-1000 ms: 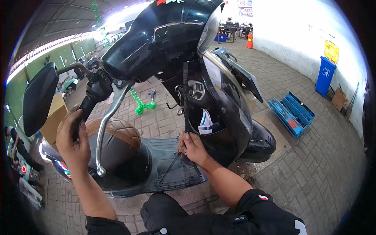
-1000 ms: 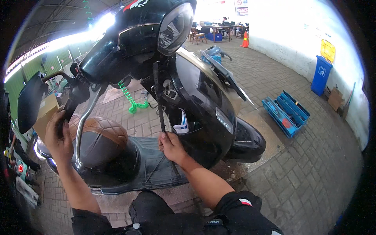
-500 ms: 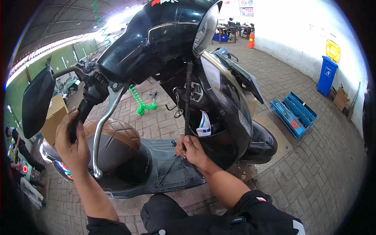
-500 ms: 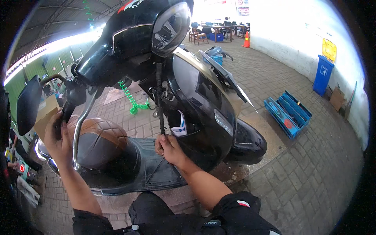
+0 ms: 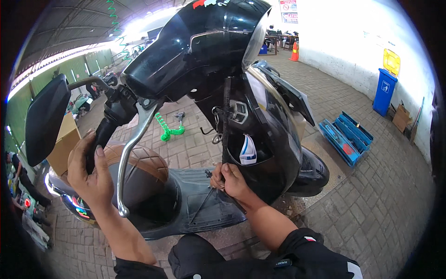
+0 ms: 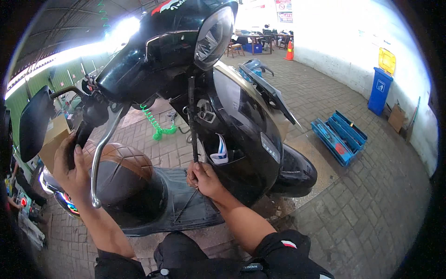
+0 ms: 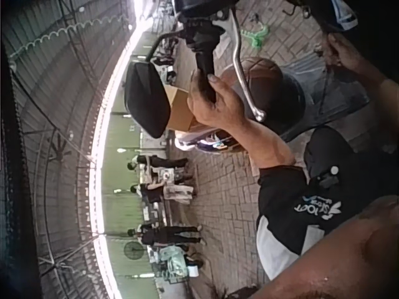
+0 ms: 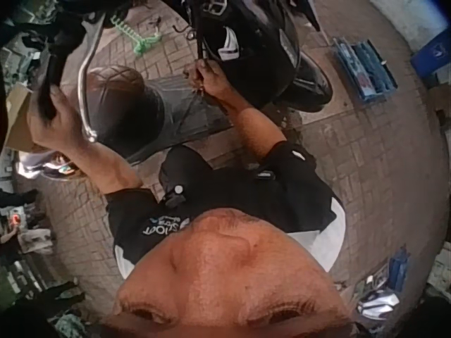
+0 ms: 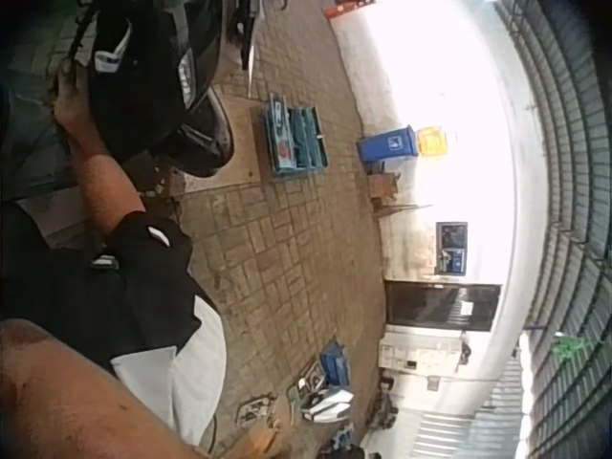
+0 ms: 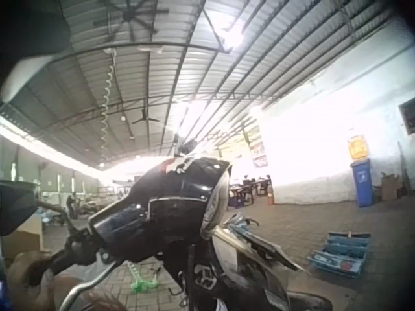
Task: The person unscrews and removes the front panel of a motorcycle dashboard using a screwdriver, disconnects the wiring from the internal components, and then opens a cardboard box to retrieve a new part.
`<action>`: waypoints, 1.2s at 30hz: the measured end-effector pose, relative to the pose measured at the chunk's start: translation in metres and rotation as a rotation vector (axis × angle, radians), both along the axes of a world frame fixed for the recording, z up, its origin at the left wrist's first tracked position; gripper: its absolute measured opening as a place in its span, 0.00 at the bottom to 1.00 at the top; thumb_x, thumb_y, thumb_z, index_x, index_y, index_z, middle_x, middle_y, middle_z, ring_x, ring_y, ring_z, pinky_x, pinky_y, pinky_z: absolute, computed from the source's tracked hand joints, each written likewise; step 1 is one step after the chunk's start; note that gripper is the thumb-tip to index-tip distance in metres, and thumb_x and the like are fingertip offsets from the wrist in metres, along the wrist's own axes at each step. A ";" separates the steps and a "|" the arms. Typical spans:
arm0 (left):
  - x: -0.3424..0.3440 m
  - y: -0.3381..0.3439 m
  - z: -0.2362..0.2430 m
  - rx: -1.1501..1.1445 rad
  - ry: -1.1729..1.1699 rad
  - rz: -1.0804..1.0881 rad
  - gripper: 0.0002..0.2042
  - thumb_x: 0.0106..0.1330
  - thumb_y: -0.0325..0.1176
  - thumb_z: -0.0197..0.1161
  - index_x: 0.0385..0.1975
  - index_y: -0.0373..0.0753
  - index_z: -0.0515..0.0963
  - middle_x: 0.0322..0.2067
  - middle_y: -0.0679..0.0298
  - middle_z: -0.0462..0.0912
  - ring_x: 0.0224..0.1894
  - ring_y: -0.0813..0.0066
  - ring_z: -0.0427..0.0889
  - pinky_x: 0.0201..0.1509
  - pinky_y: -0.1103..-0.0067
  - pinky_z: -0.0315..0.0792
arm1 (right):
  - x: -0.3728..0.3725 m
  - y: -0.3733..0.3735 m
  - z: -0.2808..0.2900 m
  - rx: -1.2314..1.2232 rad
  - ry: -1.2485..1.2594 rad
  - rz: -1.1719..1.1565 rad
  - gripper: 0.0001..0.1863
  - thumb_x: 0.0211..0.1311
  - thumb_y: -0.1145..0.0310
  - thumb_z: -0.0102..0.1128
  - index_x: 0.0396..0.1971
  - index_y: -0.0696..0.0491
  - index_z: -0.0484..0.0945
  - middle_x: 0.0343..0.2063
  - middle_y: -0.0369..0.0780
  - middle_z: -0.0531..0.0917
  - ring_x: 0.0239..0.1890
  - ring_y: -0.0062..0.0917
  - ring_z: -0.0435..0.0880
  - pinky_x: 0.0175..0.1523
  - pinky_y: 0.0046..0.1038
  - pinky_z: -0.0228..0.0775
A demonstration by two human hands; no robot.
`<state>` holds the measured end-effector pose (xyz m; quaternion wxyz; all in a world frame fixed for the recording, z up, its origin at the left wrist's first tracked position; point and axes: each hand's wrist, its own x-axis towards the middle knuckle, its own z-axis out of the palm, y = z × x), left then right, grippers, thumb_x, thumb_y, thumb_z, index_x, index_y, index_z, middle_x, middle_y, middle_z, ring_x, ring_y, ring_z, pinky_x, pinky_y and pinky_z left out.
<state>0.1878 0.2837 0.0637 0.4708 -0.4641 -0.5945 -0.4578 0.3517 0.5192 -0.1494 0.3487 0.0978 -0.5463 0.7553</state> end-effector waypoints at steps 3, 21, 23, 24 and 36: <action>0.001 -0.004 0.001 -0.006 0.040 -0.017 0.13 0.61 0.24 0.63 0.46 0.31 0.82 0.43 0.52 0.85 0.48 0.61 0.84 0.55 0.72 0.74 | 0.001 -0.004 0.006 0.003 0.043 0.048 0.32 0.74 0.38 0.34 0.23 0.52 0.65 0.11 0.33 0.62 0.14 0.19 0.60 0.30 0.29 0.61; 0.009 -0.007 0.004 -0.093 0.114 -0.002 0.15 0.64 0.26 0.62 0.50 0.32 0.81 0.46 0.52 0.84 0.53 0.60 0.81 0.59 0.71 0.72 | 0.017 -0.010 0.016 -0.047 0.034 0.064 0.28 0.77 0.44 0.38 0.23 0.52 0.65 0.12 0.31 0.62 0.15 0.18 0.60 0.31 0.26 0.60; 0.012 -0.014 0.008 -0.105 0.159 0.013 0.14 0.64 0.26 0.62 0.48 0.32 0.81 0.47 0.52 0.84 0.53 0.60 0.82 0.60 0.71 0.72 | 0.017 -0.018 0.021 -0.059 0.024 0.037 0.28 0.77 0.44 0.40 0.24 0.52 0.66 0.13 0.31 0.63 0.15 0.17 0.61 0.30 0.26 0.61; 0.013 -0.015 0.008 -0.116 0.187 0.024 0.13 0.64 0.25 0.62 0.47 0.32 0.82 0.48 0.52 0.84 0.52 0.59 0.82 0.60 0.71 0.72 | 0.020 -0.022 0.022 -0.041 -0.017 -0.068 0.27 0.77 0.45 0.40 0.24 0.53 0.66 0.13 0.32 0.64 0.16 0.17 0.62 0.29 0.25 0.60; 0.045 0.089 -0.222 -0.329 -0.308 -0.569 0.34 0.51 0.24 0.62 0.64 0.38 0.65 0.68 0.42 0.58 0.70 0.40 0.59 0.71 0.52 0.57 | 0.025 -0.036 0.031 0.033 -0.166 -0.421 0.30 0.79 0.45 0.32 0.23 0.54 0.65 0.11 0.36 0.61 0.11 0.22 0.61 0.22 0.27 0.61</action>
